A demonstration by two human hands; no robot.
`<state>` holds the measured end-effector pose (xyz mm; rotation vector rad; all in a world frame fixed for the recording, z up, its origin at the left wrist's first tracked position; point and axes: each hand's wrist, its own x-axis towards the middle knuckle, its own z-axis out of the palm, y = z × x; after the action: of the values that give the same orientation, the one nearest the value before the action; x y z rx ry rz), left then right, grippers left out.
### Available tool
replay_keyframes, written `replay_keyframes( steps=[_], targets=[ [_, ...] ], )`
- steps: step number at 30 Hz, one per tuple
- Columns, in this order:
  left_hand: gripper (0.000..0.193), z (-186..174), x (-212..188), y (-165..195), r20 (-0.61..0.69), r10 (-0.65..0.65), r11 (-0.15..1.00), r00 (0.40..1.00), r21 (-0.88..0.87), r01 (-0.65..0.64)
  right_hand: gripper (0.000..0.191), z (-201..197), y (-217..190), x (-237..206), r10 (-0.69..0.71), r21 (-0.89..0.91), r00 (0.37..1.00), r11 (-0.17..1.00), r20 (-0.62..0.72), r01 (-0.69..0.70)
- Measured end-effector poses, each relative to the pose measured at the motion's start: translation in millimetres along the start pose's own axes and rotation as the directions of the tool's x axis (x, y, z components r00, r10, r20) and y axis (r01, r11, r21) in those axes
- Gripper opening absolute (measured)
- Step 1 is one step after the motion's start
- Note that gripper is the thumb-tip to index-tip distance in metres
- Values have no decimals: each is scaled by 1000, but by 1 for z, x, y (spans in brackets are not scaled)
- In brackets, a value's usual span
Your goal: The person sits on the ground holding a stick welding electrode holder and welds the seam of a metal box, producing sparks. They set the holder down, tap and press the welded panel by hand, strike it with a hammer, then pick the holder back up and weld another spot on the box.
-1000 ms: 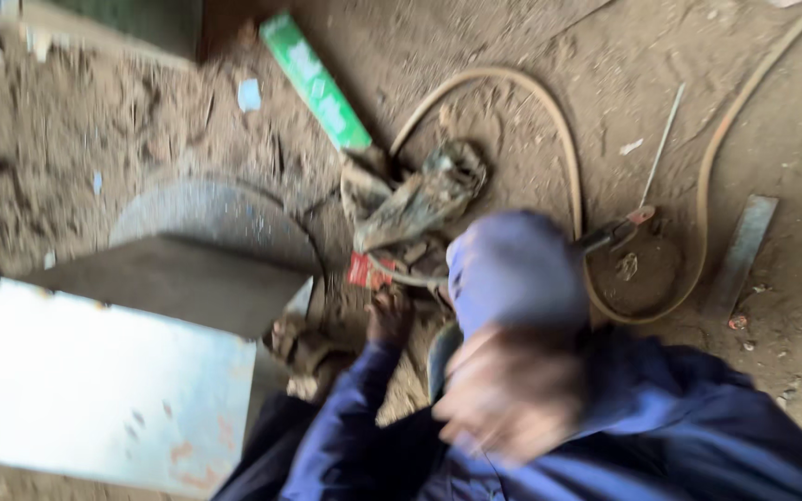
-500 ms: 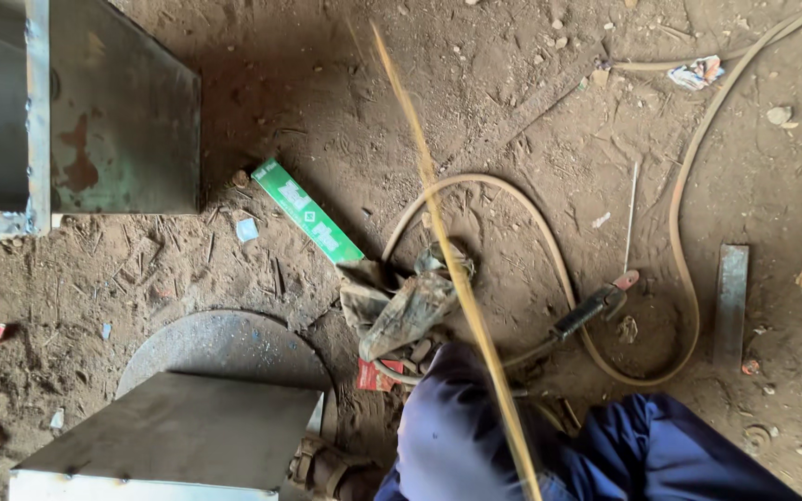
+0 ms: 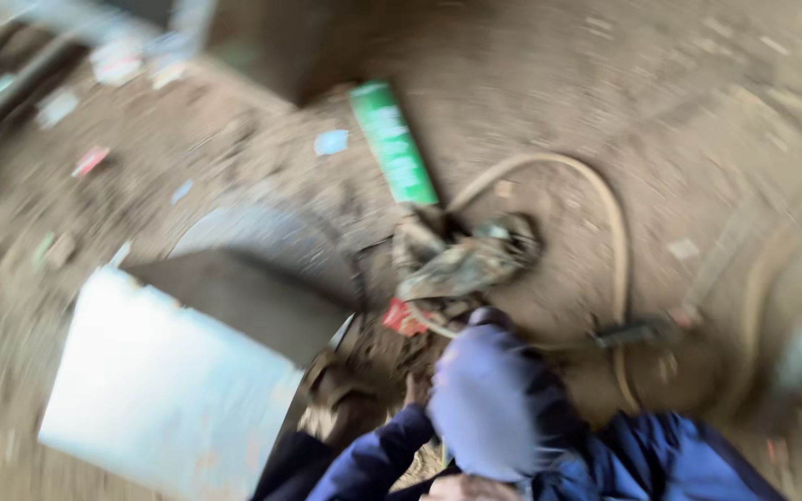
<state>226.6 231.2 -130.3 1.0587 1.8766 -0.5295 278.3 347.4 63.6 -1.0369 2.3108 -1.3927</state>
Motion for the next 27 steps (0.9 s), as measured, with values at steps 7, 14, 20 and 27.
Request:
replay_keyframes(
  steps=[7,14,20,27],
  targets=[
    [64,18,-44,-17,197,6,881,980,-465,88,22,-65,-42,21,-97,-209,993,972,68,109],
    [67,33,-92,-44,265,29,732,964,-662,160,39,-117,-82,50,-51,-129,998,990,48,57],
    [70,26,-146,-74,237,-15,652,972,-734,189,41,-112,-82,53,115,-247,992,964,59,-98],
    [73,-73,-281,-144,37,-94,662,995,-744,91,46,-112,-68,86,-15,-456,994,889,-106,-36]
  ],
)
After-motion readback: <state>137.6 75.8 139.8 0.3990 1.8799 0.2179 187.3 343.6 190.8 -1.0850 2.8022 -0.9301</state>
